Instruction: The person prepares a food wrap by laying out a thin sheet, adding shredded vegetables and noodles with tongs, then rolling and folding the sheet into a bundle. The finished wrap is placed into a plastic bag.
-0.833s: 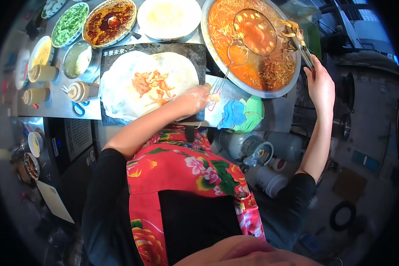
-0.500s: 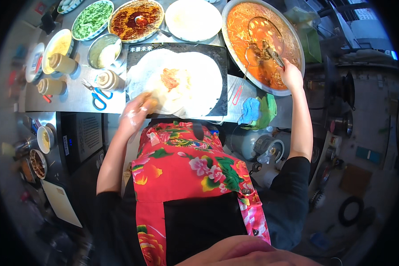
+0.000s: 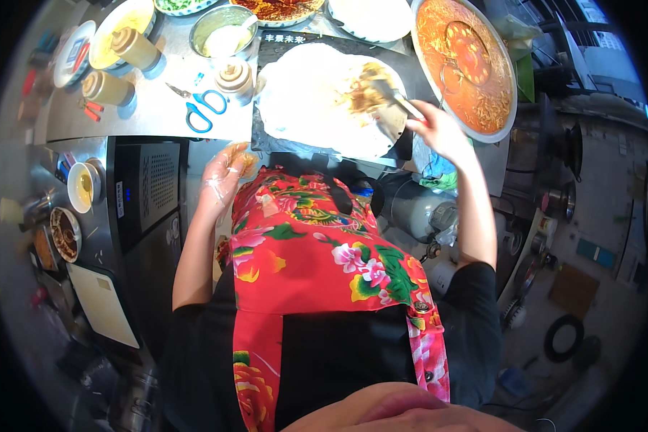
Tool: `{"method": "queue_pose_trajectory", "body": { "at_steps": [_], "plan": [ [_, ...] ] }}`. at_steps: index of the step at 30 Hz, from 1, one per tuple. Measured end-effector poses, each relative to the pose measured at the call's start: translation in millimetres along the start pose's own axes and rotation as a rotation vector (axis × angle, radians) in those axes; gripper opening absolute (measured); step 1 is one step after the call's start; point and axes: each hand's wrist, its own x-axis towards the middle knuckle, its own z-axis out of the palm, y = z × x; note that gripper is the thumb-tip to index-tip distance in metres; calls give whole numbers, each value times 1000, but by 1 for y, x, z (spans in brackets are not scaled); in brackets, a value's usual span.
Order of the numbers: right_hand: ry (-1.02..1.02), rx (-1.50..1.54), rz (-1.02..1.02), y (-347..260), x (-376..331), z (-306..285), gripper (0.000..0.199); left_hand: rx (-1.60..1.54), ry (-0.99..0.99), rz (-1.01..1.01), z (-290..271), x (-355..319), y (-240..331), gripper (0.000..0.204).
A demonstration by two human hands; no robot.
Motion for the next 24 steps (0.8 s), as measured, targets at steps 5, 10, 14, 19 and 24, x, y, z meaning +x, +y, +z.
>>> {"method": "queue_pose_trajectory", "body": {
  "at_steps": [5,10,14,19,24],
  "plan": [
    [-65,-231,-174,-36,35,23,52,13,28,15,-9,3,-1,34],
    [-189,-575,-248,-44,40,-87,52,-80,204,-14,-2,-17,-9,35],
    [102,-678,-235,-26,151,-101,45,-190,240,-117,17,-27,-12,33],
    [211,-671,-518,29,248,-53,48,-153,297,-96,35,-37,-3,33],
    [245,-543,-463,42,261,-34,49,-200,448,-279,43,-54,1,31]
  ]
}}
